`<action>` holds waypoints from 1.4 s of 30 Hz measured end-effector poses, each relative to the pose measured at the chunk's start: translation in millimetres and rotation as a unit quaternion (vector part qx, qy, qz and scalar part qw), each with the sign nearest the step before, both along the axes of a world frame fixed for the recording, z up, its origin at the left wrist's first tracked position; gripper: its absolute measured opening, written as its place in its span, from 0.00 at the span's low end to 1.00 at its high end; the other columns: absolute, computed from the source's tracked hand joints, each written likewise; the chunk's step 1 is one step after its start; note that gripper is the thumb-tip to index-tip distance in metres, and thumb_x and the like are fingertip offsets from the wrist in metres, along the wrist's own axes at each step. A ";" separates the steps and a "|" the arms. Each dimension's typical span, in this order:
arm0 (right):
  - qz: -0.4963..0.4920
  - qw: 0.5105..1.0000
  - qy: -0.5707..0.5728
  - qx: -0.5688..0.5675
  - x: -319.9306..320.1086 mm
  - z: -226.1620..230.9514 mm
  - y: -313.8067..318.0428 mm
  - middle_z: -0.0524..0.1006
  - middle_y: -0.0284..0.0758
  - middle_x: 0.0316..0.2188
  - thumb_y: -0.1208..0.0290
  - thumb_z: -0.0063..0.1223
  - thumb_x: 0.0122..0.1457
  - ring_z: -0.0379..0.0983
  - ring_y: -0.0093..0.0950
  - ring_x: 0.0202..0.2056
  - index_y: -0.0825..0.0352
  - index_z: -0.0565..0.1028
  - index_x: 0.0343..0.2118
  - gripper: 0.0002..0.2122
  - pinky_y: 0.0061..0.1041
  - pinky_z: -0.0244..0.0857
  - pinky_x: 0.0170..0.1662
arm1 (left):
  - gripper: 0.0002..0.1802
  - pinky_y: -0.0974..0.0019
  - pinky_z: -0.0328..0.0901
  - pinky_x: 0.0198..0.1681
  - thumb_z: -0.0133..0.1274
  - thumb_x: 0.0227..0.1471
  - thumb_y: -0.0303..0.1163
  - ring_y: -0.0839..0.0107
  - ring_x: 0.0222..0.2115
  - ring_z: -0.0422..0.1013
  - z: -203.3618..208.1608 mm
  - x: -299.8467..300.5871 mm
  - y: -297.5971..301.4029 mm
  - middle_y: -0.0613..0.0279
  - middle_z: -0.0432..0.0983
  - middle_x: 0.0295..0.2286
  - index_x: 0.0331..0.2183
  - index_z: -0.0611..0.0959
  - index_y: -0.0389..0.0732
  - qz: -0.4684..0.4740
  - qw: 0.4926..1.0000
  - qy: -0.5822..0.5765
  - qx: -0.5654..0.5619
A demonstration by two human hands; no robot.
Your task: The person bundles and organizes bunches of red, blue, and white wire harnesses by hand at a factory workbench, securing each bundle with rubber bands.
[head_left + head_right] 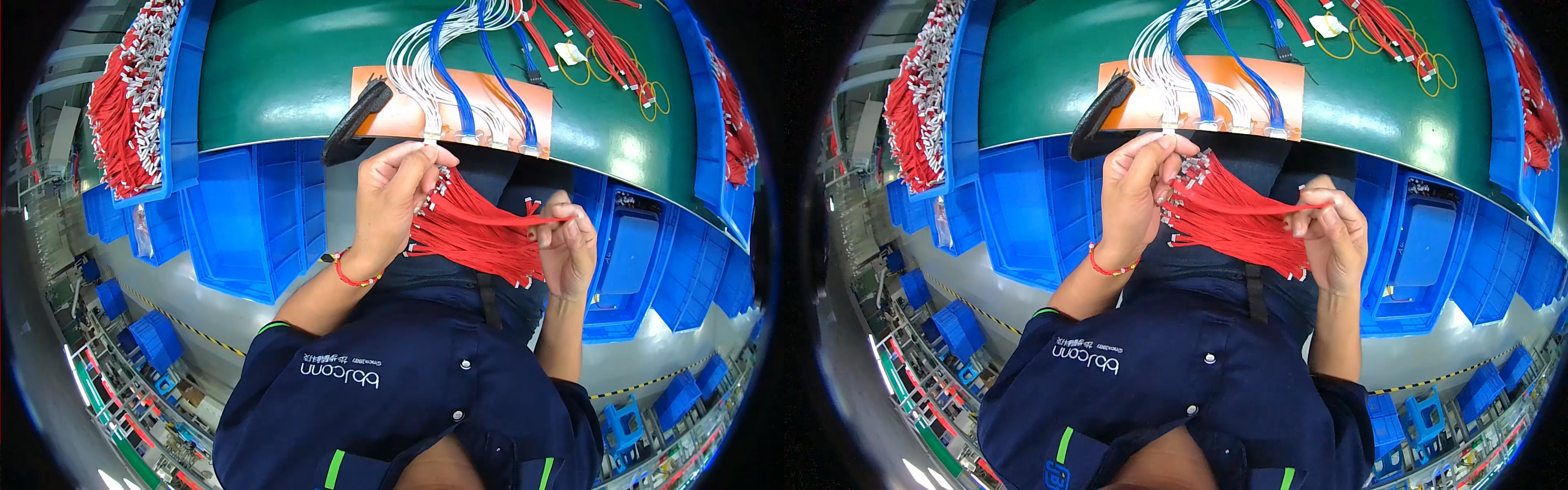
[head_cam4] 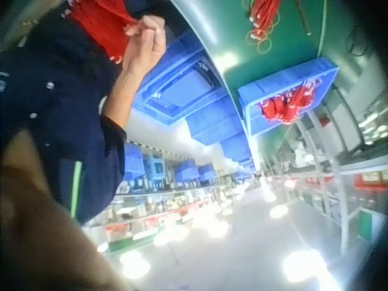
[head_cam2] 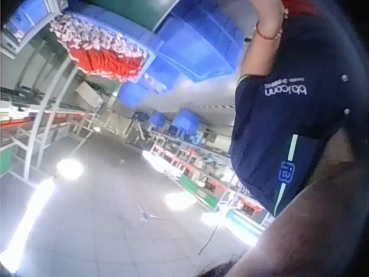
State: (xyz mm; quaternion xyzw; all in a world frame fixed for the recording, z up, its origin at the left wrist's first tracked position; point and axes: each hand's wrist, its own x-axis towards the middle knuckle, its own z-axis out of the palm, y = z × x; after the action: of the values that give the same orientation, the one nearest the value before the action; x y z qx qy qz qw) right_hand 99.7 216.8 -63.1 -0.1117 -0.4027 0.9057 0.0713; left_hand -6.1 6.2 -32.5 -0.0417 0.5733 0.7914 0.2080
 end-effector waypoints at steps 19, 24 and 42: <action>0.003 0.961 -0.091 0.262 -48.2 28.1 -32.1 0.76 0.34 0.23 0.70 0.47 0.64 0.66 0.16 0.21 0.74 0.79 0.34 0.12 0.15 0.59 0.26 | 0.15 0.79 0.46 0.19 0.45 0.59 0.30 0.88 0.16 0.54 5.0 -2.2 -0.5 0.73 0.65 0.15 0.30 0.83 0.31 0.008 1.000 -0.014 -0.019; 0.005 0.962 -0.103 0.251 -50.3 27.6 -29.5 0.76 0.34 0.23 0.70 0.47 0.63 0.65 0.16 0.21 0.74 0.79 0.34 0.12 0.15 0.58 0.26 | 0.15 0.79 0.46 0.19 0.46 0.59 0.30 0.89 0.16 0.55 5.8 -3.8 1.1 0.72 0.66 0.16 0.30 0.84 0.31 0.016 1.000 -0.013 -0.013; 0.028 0.991 -0.115 0.067 -53.5 23.3 -27.7 0.80 0.35 0.27 0.66 0.49 0.63 0.65 0.14 0.22 0.73 0.80 0.38 0.14 0.13 0.57 0.26 | 0.16 0.76 0.55 0.27 0.46 0.57 0.31 0.82 0.21 0.61 2.3 -13.9 -9.4 0.68 0.69 0.18 0.34 0.83 0.27 -0.041 0.998 -0.046 0.031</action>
State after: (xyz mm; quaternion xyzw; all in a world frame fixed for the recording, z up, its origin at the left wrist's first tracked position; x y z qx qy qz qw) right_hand 46.2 189.2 -39.8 -0.1991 -0.4714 0.8591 0.0067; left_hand -20.0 -3.3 -30.2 -0.0486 0.5394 0.7969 0.2676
